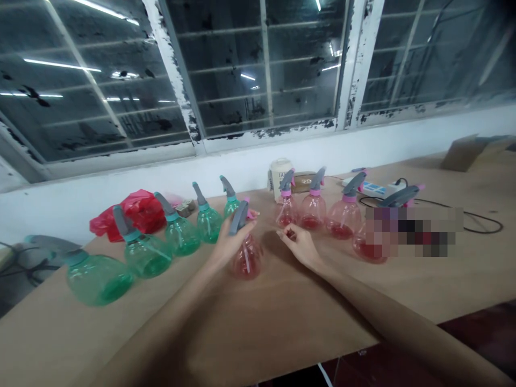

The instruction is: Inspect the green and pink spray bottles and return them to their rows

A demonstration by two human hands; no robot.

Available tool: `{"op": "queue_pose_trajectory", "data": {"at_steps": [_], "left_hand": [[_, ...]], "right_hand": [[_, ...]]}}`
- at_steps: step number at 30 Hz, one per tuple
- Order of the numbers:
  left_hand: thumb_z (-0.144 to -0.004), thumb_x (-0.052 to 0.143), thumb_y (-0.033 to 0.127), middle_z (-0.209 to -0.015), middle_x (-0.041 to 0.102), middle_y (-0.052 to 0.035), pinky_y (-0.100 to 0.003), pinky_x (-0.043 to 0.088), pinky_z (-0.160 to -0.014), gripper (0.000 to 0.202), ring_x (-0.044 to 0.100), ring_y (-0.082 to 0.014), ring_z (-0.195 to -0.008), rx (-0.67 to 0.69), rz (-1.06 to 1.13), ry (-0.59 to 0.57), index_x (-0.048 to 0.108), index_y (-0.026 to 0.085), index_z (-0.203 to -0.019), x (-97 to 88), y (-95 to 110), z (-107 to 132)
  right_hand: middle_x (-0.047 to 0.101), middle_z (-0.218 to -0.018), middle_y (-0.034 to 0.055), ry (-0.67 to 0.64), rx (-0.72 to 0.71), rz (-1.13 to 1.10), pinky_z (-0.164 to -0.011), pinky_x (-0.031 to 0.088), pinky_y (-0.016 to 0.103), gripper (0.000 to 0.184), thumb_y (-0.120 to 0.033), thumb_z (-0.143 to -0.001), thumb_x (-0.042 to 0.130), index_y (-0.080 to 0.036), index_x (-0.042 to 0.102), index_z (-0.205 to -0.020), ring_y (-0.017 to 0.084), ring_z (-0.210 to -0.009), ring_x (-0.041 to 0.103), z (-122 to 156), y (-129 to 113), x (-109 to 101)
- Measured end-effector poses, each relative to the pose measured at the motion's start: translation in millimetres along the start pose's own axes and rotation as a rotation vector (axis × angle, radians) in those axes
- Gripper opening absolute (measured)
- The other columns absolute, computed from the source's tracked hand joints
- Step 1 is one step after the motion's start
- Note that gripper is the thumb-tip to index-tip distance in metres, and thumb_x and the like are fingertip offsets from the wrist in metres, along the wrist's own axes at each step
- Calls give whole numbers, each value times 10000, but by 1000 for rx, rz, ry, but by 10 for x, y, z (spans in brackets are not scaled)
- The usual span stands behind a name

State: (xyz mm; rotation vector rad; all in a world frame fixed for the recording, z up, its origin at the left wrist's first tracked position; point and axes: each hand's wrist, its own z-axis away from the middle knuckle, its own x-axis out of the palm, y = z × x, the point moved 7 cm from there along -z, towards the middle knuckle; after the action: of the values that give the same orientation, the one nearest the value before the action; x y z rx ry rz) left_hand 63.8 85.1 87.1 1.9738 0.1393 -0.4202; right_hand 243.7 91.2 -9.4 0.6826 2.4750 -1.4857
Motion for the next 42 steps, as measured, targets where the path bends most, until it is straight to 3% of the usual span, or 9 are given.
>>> {"op": "queue_pose_trajectory", "data": {"at_steps": [4, 7, 13, 19, 23, 28, 34, 38, 42], "left_hand": [[-773, 559, 282, -1047, 696, -36, -398, 382, -1013, 228, 594, -239, -1084, 26, 25, 72, 642, 222, -977, -41, 55, 88], [-722, 577, 251, -964, 716, -41, -418, 415, -988, 295, 608, -263, -1077, -108, 276, 61, 638, 195, -1005, -23, -5, 155], [-738, 483, 262, -1020, 697, -107, -459, 501, -900, 210, 628, -292, -1049, -445, 789, -40, 617, 159, -864, 109, -398, 313], [-808, 504, 329, -1040, 686, -141, -419, 519, -883, 249, 631, -287, -1050, -623, 943, -74, 625, 135, -908, 250, -794, 524], [-845, 509, 403, -996, 691, -134, -363, 520, -868, 312, 648, -260, -1012, -761, 1027, -85, 625, 125, -926, 362, -914, 646], [-868, 499, 459, -851, 686, -94, -338, 517, -846, 351, 678, -217, -878, -759, 1051, -131, 632, 136, -846, 397, -929, 663], [-862, 547, 456, -544, 587, -11, -381, 505, -859, 384, 595, -128, -482, -640, 945, -213, 603, 136, -658, 413, -837, 669], [-867, 551, 464, -601, 614, -21, -421, 494, -874, 359, 639, -163, -548, -596, 1033, -233, 637, 122, -804, 461, -790, 674], [-894, 436, 544, -754, 687, -153, -416, 493, -871, 533, 693, -257, -766, -790, 1125, -232, 648, 61, -820, 512, -918, 703]], "right_hand": [[538, -618, -11, -8, 22, -3, -598, 396, 275, 320, -485, -836, 484, -222, 465, -655, 154, -591, 510, -21, 56, -2], [547, -629, -10, -17, 38, -2, -612, 396, 278, 305, -468, -836, 490, -221, 469, -659, 154, -601, 515, -25, 83, -9], [562, -642, -9, -38, 58, 8, -629, 394, 282, 312, -476, -828, 497, -220, 476, -652, 159, -619, 526, -18, 84, -18], [564, -634, -8, -49, 66, 31, -626, 391, 283, 315, -482, -832, 496, -220, 487, -658, 160, -610, 526, -9, 89, -15], [571, -633, -1, -59, 86, 41, -643, 396, 291, 324, -494, -832, 494, -219, 493, -659, 168, -624, 535, 2, 114, -17], [588, -672, 9, -71, 105, 30, -674, 405, 304, 304, -483, -825, 511, -221, 497, -672, 180, -656, 556, 32, 121, -24], [644, -753, 35, -86, 106, 31, -732, 420, 328, 313, -493, -816, 513, -219, 499, -665, 214, -749, 603, 69, 89, -19], [650, -757, 26, -78, 115, 46, -736, 424, 325, 310, -490, -812, 508, -217, 502, -666, 215, -761, 612, 65, 109, -22], [651, -770, 27, -72, 122, 60, -745, 430, 325, 288, -472, -817, 512, -215, 511, -685, 210, -762, 611, 62, 111, -29]]}}
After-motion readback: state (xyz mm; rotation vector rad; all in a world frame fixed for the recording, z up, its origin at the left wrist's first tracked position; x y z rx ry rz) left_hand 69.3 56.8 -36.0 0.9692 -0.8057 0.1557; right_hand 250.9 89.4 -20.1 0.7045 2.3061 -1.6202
